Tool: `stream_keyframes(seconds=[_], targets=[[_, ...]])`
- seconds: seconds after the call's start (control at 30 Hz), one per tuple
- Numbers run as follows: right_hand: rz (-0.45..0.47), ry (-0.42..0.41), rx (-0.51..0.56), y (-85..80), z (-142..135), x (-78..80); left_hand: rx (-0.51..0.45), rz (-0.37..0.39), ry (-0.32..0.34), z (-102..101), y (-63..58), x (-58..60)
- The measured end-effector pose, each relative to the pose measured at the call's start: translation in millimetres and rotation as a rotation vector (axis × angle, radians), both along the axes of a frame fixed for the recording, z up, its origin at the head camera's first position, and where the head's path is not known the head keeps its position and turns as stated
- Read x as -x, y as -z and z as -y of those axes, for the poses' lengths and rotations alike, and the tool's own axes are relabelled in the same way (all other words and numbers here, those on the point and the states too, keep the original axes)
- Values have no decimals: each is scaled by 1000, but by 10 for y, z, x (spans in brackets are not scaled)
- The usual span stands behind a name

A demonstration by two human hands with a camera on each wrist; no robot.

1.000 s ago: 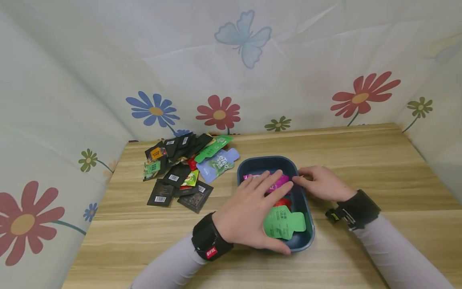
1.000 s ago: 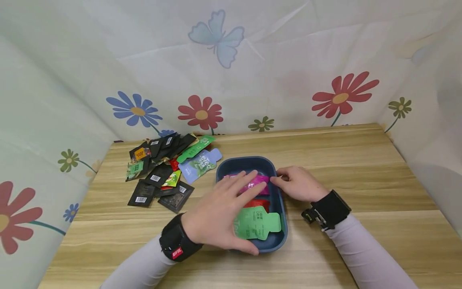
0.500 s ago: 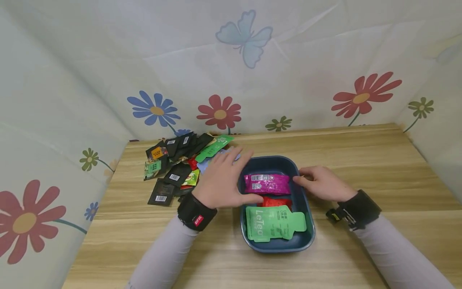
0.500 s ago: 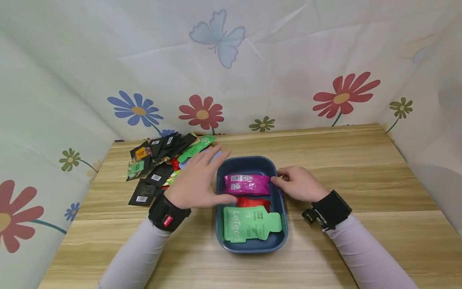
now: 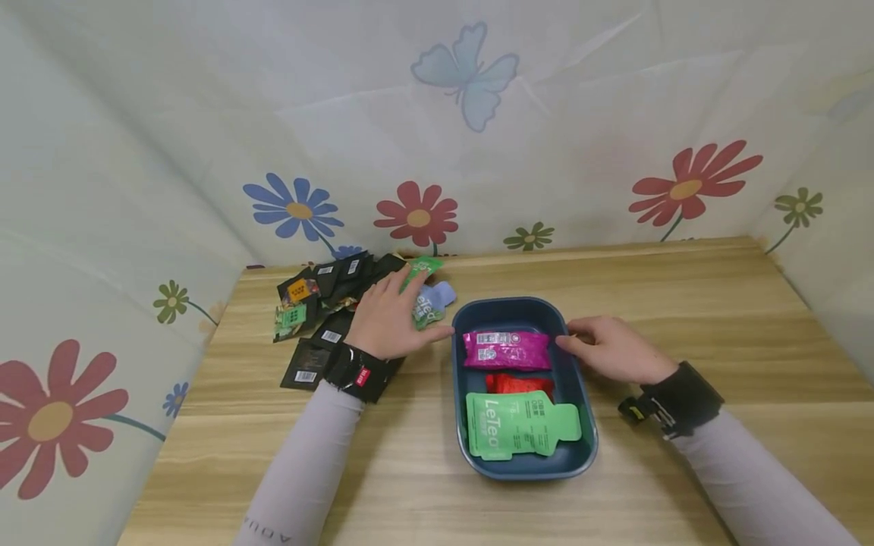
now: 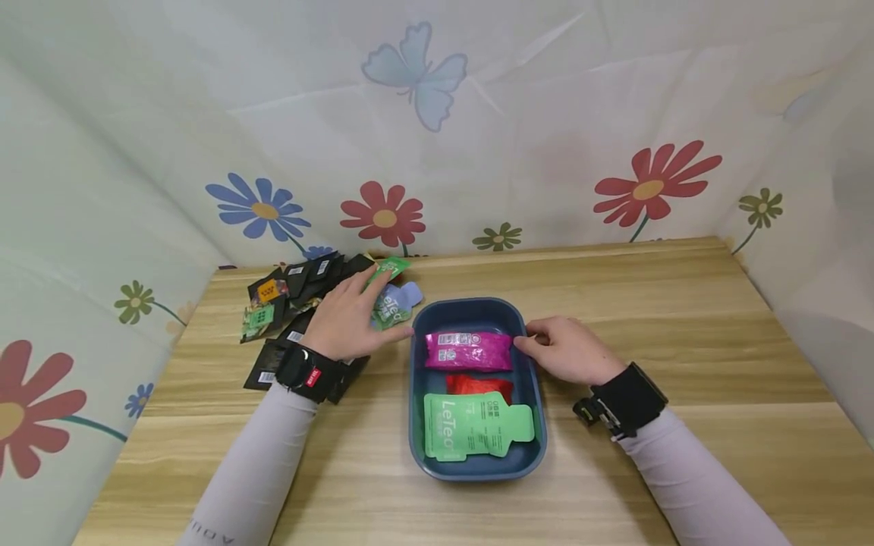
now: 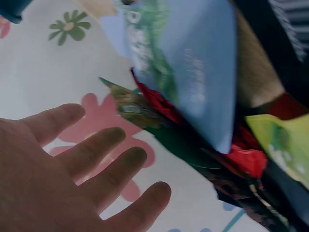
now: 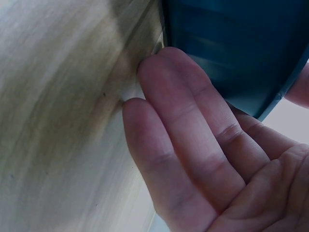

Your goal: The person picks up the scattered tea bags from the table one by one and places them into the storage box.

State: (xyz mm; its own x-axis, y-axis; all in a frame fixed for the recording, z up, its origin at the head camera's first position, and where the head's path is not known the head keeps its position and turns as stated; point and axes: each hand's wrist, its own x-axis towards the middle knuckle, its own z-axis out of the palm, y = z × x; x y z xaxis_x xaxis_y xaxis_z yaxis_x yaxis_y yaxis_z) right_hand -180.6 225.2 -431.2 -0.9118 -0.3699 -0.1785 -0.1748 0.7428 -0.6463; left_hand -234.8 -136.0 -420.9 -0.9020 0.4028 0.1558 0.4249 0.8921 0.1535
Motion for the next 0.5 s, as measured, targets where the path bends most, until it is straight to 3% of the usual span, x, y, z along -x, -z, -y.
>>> stream_keyframes(seconds=[0.27,0.5], targets=[[-10,-4,-4,34,-5,1,22,74,-45,52,155,90],[-15,-4,3,30,-9,8,46,116,-35,27,139,66]])
